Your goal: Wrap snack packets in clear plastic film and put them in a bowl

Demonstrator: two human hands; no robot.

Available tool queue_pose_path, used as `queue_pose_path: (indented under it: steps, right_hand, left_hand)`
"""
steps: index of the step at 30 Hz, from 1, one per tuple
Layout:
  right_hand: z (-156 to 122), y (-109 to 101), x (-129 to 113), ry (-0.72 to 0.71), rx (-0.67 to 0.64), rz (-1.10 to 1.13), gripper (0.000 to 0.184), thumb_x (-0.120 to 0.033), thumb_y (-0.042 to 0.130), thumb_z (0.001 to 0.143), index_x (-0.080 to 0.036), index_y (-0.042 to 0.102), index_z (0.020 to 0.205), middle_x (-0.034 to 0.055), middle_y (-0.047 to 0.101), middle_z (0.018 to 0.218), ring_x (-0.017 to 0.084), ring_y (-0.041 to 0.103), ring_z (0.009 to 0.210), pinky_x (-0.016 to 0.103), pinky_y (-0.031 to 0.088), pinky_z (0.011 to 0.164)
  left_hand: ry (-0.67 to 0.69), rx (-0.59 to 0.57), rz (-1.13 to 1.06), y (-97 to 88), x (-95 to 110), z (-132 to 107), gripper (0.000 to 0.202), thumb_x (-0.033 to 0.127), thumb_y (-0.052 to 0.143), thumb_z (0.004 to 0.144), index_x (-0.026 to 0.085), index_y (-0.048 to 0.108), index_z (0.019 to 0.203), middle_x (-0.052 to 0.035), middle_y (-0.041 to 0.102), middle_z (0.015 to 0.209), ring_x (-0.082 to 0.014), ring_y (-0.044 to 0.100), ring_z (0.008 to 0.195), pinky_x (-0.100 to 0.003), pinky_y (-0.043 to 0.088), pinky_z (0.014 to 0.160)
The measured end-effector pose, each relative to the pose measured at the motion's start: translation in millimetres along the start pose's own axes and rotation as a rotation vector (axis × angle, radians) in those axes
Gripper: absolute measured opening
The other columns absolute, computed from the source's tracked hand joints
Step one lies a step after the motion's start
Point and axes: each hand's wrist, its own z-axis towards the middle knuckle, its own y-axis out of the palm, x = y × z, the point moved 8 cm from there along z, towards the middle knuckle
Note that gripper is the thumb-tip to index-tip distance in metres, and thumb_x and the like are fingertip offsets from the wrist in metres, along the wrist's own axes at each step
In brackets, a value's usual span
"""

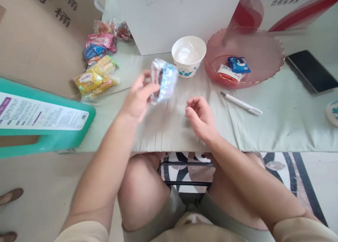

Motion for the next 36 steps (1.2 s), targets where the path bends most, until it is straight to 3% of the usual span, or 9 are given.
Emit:
queue_pose_path:
  steps: [3,6,9,13,17,23,27,31,36]
  right_hand:
    - [-4.5,-21.5,-2.5,-0.036,0.086,0.001,0.029,-0.043,0.062,0.083,-0.026,0.046,0.099,0.0012,0.054,0.094,0.014,0.052,0.080,0.027,0.044,0.065]
    - [-10.2,-39.9,-2.3,-0.029,0.106,-0.057,0.029,-0.043,0.064,0.083,-0.026,0.046,0.097,0.0006,0.053,0.091,0.014,0.051,0.078,0.028,0.045,0.067]
    - [-13.6,-65.9,-6.0,-0.082,0.124,-0.208,0.021,-0.040,0.062,0.086,-0.025,0.051,0.095,0.0019,0.059,0.091,0.016,0.055,0.079,0.031,0.046,0.070]
    - [-15.4,-122.4,-7.0,-0.147,0.324,-0.635,0.009,-0.030,0.057,0.085,-0.023,0.057,0.091,0.0086,0.065,0.093,0.025,0.061,0.091,0.044,0.048,0.088]
    - [-15.5,-159.3,11.3,-0.039,0.410,-0.975,0.033,-0.029,0.064,0.079,-0.021,0.062,0.111,0.0170,0.068,0.114,0.036,0.059,0.111,0.056,0.043,0.099]
    - [-15.1,-148.6,13.7,-0.057,0.297,-0.982,0.015,-0.030,0.057,0.089,-0.024,0.068,0.098,0.0140,0.069,0.102,0.033,0.061,0.099,0.051,0.046,0.091]
    - [-17.9,-132.6,9.6,-0.028,0.223,-0.555,0.019,-0.042,0.057,0.095,-0.025,0.064,0.097,0.0053,0.063,0.081,0.020,0.057,0.069,0.038,0.046,0.068]
    - [-23.7,-105.2,29.4,0.187,0.084,0.001,0.041,-0.064,0.047,0.098,-0.025,0.060,0.096,-0.0030,0.048,0.065,0.012,0.038,0.048,0.029,0.030,0.048]
    - [-26.7,-75.1,25.4,0.228,-0.006,0.158,0.051,-0.073,0.060,0.088,-0.023,0.059,0.085,-0.0049,0.045,0.060,0.009,0.037,0.048,0.027,0.028,0.048]
  left_hand:
    - [-0.215,-0.241,-0.357,62.8,-23.7,-44.4,0.028,0.041,0.070,0.078,0.023,0.066,0.099,-0.0021,0.067,0.082,-0.0204,0.066,0.073,-0.033,0.054,0.061]
    - [-0.260,-0.257,-0.485,98.9,-36.0,-66.9,0.039,0.049,0.072,0.075,0.024,0.069,0.105,-0.0054,0.076,0.104,-0.0247,0.073,0.093,-0.035,0.061,0.073]
    - [-0.245,-0.225,-0.445,115.3,-43.4,-66.2,0.047,0.040,0.082,0.067,0.026,0.067,0.110,-0.0039,0.076,0.116,-0.0261,0.072,0.107,-0.036,0.063,0.084]
    - [-0.254,-0.194,-0.410,124.2,-48.8,-49.8,0.047,0.034,0.084,0.064,0.026,0.063,0.105,-0.0028,0.075,0.114,-0.0251,0.071,0.110,-0.036,0.062,0.087]
    - [-0.268,-0.219,-0.384,129.6,-50.6,-36.7,0.048,0.030,0.084,0.062,0.026,0.062,0.105,-0.0023,0.073,0.113,-0.0247,0.070,0.110,-0.036,0.062,0.088]
    - [-0.264,-0.232,-0.424,131.2,-51.6,-24.2,0.047,0.046,0.078,0.074,0.028,0.060,0.114,-0.0034,0.070,0.122,-0.0281,0.069,0.117,-0.041,0.062,0.091]
    - [-0.177,-0.171,-0.421,123.5,-47.6,-16.9,0.047,0.057,0.071,0.082,0.029,0.060,0.118,-0.0036,0.070,0.122,-0.0305,0.068,0.122,-0.045,0.060,0.094]
    - [-0.093,-0.124,-0.388,117.4,-45.0,-16.8,0.043,0.058,0.070,0.084,0.028,0.062,0.114,-0.0026,0.071,0.118,-0.0285,0.066,0.124,-0.040,0.058,0.096]
    - [-0.039,-0.195,-0.390,125.0,-42.4,-25.3,0.042,0.058,0.073,0.082,0.027,0.062,0.109,-0.0021,0.071,0.116,-0.0254,0.065,0.124,-0.037,0.053,0.105]
